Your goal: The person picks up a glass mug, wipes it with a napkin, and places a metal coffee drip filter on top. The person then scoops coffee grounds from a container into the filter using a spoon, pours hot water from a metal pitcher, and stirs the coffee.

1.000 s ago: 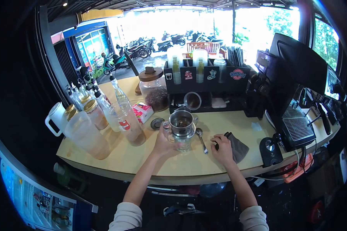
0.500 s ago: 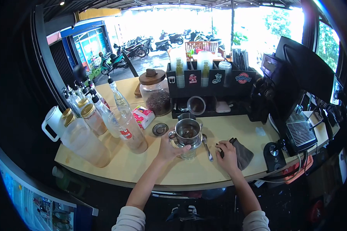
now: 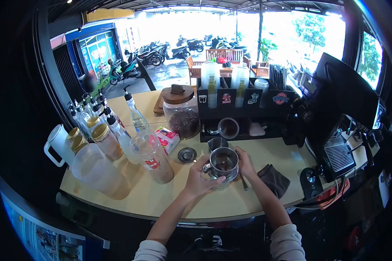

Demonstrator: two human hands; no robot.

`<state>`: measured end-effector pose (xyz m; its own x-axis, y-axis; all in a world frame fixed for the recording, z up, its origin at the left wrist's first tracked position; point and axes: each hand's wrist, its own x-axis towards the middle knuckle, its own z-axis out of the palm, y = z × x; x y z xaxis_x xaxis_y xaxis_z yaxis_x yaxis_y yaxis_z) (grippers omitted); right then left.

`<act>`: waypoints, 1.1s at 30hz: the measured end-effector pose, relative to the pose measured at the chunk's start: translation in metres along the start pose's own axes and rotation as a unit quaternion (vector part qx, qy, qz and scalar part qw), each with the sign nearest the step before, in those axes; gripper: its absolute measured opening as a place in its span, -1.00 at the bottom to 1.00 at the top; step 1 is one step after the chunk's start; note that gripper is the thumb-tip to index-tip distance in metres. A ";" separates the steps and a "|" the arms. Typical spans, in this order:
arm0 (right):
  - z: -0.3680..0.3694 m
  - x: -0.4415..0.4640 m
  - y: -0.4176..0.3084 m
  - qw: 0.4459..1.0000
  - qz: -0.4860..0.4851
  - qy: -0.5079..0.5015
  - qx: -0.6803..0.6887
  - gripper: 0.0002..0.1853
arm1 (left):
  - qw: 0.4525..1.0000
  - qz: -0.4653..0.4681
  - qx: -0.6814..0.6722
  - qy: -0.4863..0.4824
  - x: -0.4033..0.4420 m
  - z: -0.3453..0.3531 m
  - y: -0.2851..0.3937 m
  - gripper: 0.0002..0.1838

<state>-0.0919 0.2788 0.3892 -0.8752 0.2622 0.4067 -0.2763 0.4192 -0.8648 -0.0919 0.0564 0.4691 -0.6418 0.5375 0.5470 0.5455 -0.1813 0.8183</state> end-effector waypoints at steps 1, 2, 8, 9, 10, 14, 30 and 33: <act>0.002 -0.002 0.006 1.000 0.003 -0.001 0.001 -0.84 | 1.000 0.009 -0.006 0.017 -0.001 -0.001 0.000 -0.32; 0.005 -0.004 0.006 1.000 0.000 0.009 0.021 -0.85 | 0.999 0.017 -0.010 0.034 -0.003 -0.003 0.000 -0.30; 0.008 -0.007 -0.034 0.949 0.079 0.043 0.304 -0.84 | 0.999 -0.018 0.028 0.016 -0.005 -0.007 0.001 -0.19; 0.002 -0.005 -0.036 0.951 0.092 0.053 0.289 -0.82 | 0.999 -0.017 0.028 0.016 -0.005 -0.005 0.003 -0.19; -0.003 -0.004 -0.037 0.954 0.107 0.064 0.274 -0.80 | 0.999 0.009 0.037 0.034 -0.004 -0.002 0.006 -0.17; -0.035 -0.003 -0.072 0.968 0.043 0.078 0.234 -0.78 | 0.997 0.002 0.020 0.075 -0.006 0.005 -0.004 -0.14; -0.104 0.015 -0.198 0.989 -0.012 -0.004 0.148 -0.83 | 0.999 -0.018 -0.040 0.017 -0.002 0.007 -0.003 -0.29; -0.103 0.018 -0.203 0.988 0.004 -0.034 0.149 -0.88 | 0.997 -0.024 -0.067 0.015 -0.002 0.007 0.000 -0.30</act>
<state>-0.0106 0.2879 0.6028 -0.8995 0.2008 0.3880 -0.3657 0.1398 -0.9202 -0.0865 0.0614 0.4669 -0.6822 0.5243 0.5096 0.4375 -0.2658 0.8590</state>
